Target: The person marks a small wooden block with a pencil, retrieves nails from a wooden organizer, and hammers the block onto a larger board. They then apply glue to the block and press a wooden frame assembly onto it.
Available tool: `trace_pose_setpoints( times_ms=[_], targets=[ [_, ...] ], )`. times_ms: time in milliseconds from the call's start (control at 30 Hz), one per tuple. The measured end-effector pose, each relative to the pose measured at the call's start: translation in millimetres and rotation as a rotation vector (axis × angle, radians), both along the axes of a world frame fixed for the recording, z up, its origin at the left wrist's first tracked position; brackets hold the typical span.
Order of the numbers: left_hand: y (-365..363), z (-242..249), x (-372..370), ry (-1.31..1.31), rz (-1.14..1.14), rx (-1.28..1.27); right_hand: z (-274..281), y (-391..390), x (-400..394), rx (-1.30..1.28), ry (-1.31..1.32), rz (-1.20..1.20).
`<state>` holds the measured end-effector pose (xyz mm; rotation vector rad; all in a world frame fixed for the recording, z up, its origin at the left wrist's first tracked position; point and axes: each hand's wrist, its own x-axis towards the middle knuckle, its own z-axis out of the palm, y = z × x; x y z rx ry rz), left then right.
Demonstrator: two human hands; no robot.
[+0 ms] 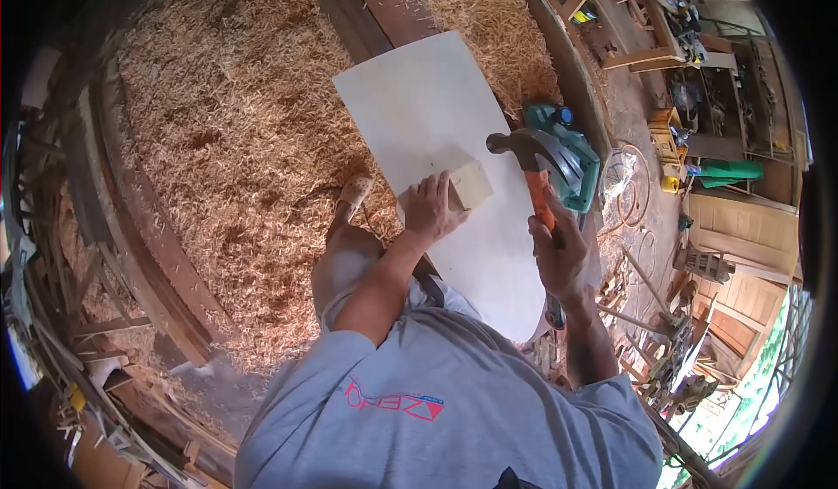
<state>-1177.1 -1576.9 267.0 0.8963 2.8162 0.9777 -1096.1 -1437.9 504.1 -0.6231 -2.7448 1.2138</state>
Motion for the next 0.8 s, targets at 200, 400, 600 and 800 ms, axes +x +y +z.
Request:
trace_pose_setpoints(
  times_ms=[200,400,600,800],
  targets=[
    [0.2,2.4,1.4,0.010,-0.001,-0.038,-13.9,10.3,4.5,-0.006,0.015,-0.002],
    [-2.8,7.0,1.5,-0.014,-0.024,-0.056,-28.3,-4.8,21.3,-0.551,-0.132,-0.264],
    [-2.4,2.9,1.8,-0.070,-0.038,-0.041,-113.9,18.7,103.3,-1.734,-0.209,-1.195],
    [-2.6,5.3,2.2,-0.036,-0.036,-0.072,-124.7,-29.7,66.7,-1.736,-0.022,-1.278]
  ],
)
